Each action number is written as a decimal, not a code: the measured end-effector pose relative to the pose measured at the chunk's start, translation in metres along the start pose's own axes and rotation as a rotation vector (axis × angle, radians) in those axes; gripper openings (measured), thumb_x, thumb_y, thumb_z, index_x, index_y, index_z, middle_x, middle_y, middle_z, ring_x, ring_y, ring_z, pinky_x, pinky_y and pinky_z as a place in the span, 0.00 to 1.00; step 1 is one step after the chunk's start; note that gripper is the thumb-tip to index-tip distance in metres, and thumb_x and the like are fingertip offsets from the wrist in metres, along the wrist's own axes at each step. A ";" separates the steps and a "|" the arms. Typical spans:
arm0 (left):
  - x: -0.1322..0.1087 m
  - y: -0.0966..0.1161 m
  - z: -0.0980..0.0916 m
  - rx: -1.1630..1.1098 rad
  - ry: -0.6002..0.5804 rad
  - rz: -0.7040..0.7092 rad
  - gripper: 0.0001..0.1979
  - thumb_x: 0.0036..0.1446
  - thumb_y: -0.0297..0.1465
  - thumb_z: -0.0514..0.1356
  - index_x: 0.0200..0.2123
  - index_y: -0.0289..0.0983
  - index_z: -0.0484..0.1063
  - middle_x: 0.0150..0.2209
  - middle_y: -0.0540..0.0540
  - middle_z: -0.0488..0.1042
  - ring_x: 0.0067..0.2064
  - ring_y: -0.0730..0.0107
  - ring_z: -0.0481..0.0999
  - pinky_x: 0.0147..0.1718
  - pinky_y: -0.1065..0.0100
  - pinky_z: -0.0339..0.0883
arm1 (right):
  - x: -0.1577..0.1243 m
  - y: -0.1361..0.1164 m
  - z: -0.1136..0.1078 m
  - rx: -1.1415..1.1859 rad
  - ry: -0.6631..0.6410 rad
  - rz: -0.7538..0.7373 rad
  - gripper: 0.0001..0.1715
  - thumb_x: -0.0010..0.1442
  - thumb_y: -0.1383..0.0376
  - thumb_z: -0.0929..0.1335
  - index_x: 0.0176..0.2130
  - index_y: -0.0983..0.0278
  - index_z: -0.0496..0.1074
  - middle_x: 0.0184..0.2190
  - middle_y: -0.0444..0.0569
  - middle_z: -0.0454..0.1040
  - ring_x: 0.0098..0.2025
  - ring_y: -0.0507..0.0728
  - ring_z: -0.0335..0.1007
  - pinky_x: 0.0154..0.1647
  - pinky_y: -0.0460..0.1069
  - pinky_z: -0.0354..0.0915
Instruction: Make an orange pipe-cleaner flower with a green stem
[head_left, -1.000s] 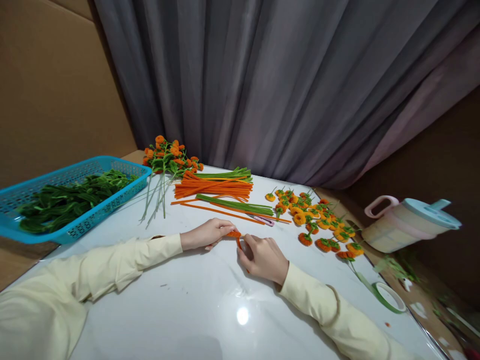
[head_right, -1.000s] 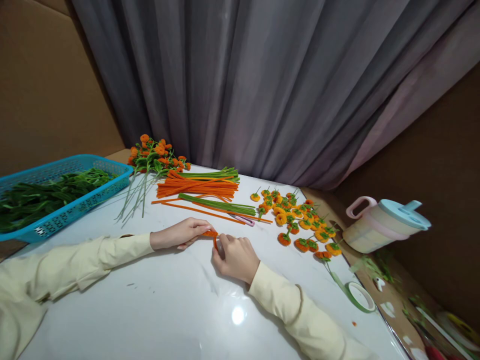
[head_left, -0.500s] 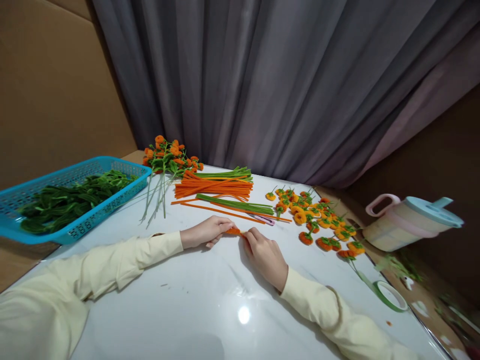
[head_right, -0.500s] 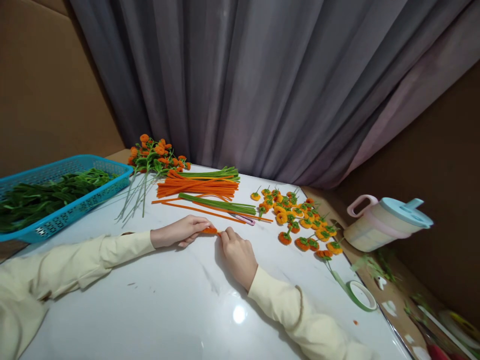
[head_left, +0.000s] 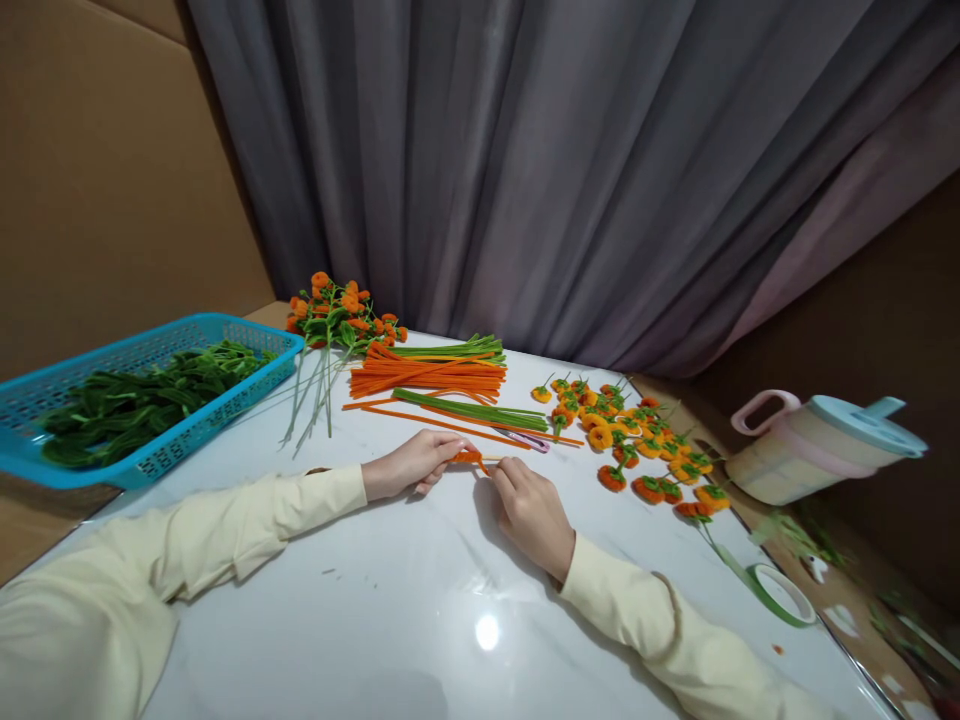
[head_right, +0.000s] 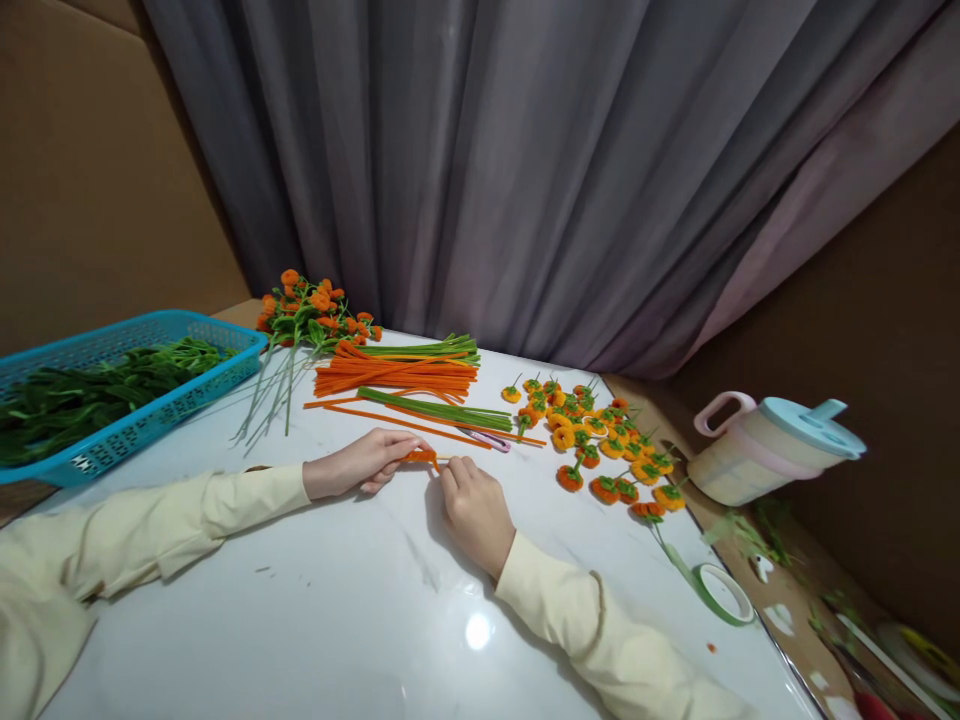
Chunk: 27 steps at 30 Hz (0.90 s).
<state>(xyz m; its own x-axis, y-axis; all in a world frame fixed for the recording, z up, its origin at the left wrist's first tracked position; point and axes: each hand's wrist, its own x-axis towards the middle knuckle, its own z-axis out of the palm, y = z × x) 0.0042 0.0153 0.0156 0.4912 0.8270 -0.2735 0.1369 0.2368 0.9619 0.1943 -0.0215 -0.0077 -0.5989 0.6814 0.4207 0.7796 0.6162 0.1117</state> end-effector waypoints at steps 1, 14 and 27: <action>0.000 0.000 0.000 0.009 -0.001 0.002 0.23 0.56 0.46 0.53 0.46 0.34 0.67 0.14 0.62 0.45 0.14 0.82 0.42 0.11 0.79 0.42 | 0.000 0.000 -0.001 -0.041 0.034 -0.046 0.12 0.58 0.77 0.58 0.35 0.68 0.68 0.32 0.52 0.68 0.35 0.57 0.60 0.32 0.49 0.56; 0.002 0.010 -0.020 0.084 -0.293 -0.131 0.22 0.52 0.47 0.57 0.39 0.35 0.71 0.14 0.60 0.45 0.14 0.83 0.41 0.11 0.78 0.37 | 0.007 0.024 0.005 0.472 0.062 0.088 0.14 0.61 0.72 0.60 0.34 0.66 0.73 0.30 0.51 0.70 0.35 0.56 0.62 0.36 0.51 0.60; 0.002 -0.001 -0.026 -0.175 -0.410 -0.091 0.19 0.54 0.44 0.58 0.41 0.35 0.71 0.15 0.60 0.42 0.15 0.84 0.39 0.10 0.80 0.38 | 0.016 0.026 -0.006 1.398 -0.287 0.475 0.17 0.51 0.54 0.70 0.29 0.66 0.74 0.25 0.45 0.66 0.26 0.50 0.59 0.29 0.47 0.56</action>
<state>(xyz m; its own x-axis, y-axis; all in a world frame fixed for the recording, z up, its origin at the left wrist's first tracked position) -0.0175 0.0304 0.0139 0.7887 0.5369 -0.2995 0.0652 0.4114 0.9091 0.2059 0.0028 0.0068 -0.4915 0.8702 -0.0342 0.2071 0.0786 -0.9752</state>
